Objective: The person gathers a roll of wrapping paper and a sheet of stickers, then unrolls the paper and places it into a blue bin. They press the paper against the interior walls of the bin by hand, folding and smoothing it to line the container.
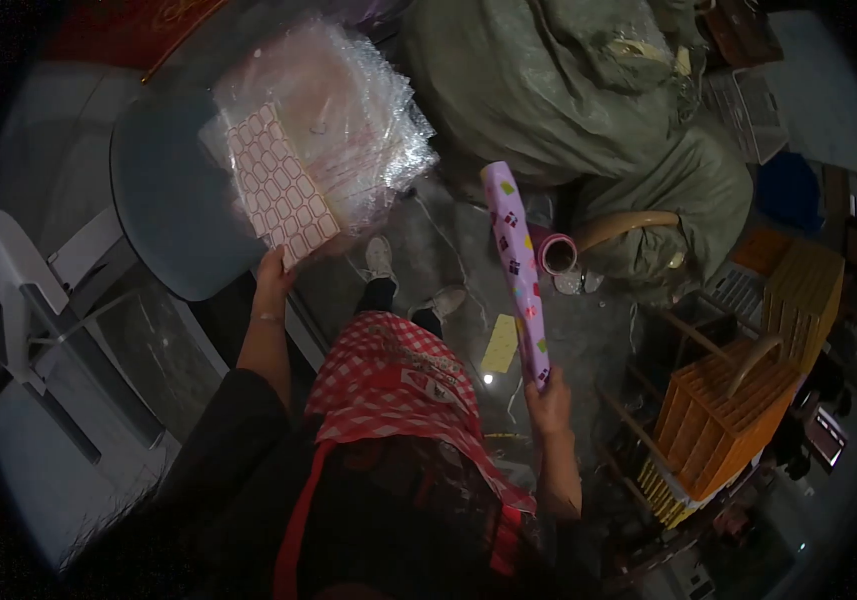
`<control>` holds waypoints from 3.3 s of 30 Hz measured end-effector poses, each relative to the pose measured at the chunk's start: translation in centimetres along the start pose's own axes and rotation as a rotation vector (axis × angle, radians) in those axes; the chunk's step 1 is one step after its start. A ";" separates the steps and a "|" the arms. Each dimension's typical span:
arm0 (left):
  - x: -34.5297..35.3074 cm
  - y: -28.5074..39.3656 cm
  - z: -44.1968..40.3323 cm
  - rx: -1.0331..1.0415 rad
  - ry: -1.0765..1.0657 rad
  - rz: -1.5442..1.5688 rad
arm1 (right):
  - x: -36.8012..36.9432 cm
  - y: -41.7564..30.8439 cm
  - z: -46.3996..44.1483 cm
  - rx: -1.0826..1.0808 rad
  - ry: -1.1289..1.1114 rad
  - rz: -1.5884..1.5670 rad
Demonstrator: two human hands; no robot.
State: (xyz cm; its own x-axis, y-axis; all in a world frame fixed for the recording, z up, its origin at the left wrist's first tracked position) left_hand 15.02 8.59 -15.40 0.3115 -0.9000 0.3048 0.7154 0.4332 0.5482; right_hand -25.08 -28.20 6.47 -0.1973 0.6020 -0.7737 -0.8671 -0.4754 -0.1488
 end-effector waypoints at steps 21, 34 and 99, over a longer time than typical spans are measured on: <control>5.2 -12.7 11.9 -0.376 -0.026 -0.253 | 9.5 16.2 4.8 0.182 -0.217 -0.198; 19.3 -36.3 30.0 -0.845 -1.157 -1.183 | 9.0 18.9 5.4 0.074 0.186 -0.833; 33.9 -46.3 14.8 0.502 -0.335 -2.099 | -17.7 58.7 -2.9 0.258 0.538 -0.418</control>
State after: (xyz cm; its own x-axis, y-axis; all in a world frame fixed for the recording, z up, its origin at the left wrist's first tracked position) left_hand -16.77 -41.22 -18.93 -0.6162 0.0685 -0.7846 -0.4208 -0.8707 0.2545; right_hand -71.16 -68.59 9.67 0.3690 0.2698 -0.8894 -0.9140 -0.0683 -0.3999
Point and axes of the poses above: each hand's wrist, its own z-axis away from the middle knuckle, its own x-axis out of the palm, y = z × x, the point moved 6 cm from there along -z, towards the middle knuckle, and after that the axes turned 15 degrees about z, right-handed, at the moved point
